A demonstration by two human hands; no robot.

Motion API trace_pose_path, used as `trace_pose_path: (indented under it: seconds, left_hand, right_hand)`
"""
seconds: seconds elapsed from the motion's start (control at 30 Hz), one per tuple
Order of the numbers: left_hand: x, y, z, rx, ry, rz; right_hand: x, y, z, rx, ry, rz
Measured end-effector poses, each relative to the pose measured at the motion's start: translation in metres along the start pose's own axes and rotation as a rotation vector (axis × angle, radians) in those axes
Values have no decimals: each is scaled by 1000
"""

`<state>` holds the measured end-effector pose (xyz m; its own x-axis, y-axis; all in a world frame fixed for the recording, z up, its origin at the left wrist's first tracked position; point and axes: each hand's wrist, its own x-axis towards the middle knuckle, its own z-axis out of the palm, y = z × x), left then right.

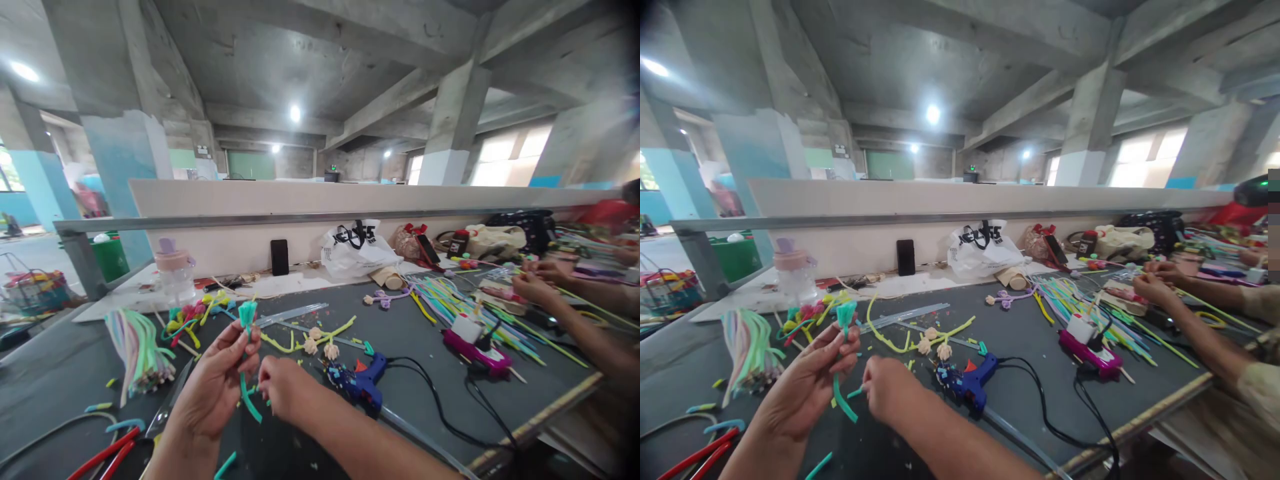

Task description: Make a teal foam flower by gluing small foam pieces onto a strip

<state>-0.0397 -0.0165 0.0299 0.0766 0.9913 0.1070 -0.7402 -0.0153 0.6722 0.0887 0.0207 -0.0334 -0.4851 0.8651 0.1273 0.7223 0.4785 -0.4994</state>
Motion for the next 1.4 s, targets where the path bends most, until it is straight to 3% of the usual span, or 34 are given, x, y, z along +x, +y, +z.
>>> trace_pose_path:
  seconds: [0.13, 0.23, 0.37, 0.57, 0.73, 1.03, 1.4]
  left_hand:
    - [-2, -5, 5, 114, -8, -59]
    - [-1, -10, 7, 163, -31, -125]
    - [0, -17, 10, 227, -62, -191]
    - [0, -20, 15, 330, -106, -198]
    - [-1, -23, 11, 362, -133, -206]
    - [-1, -24, 11, 407, -116, -206]
    - [-1, -27, 11, 431, -143, -215]
  right_hand:
    - [-16, 8, -44, 176, 140, 117]
    - [-32, 3, -74, 446, 341, 137]
    - [-48, -15, -96, 409, 347, 83]
    - [-49, -24, -103, -91, 316, -57]
    - [-49, -20, -108, -199, 251, -242]
    - [-48, -23, -112, -396, 261, -192]
    - [-47, -27, -115, -564, 249, -248]
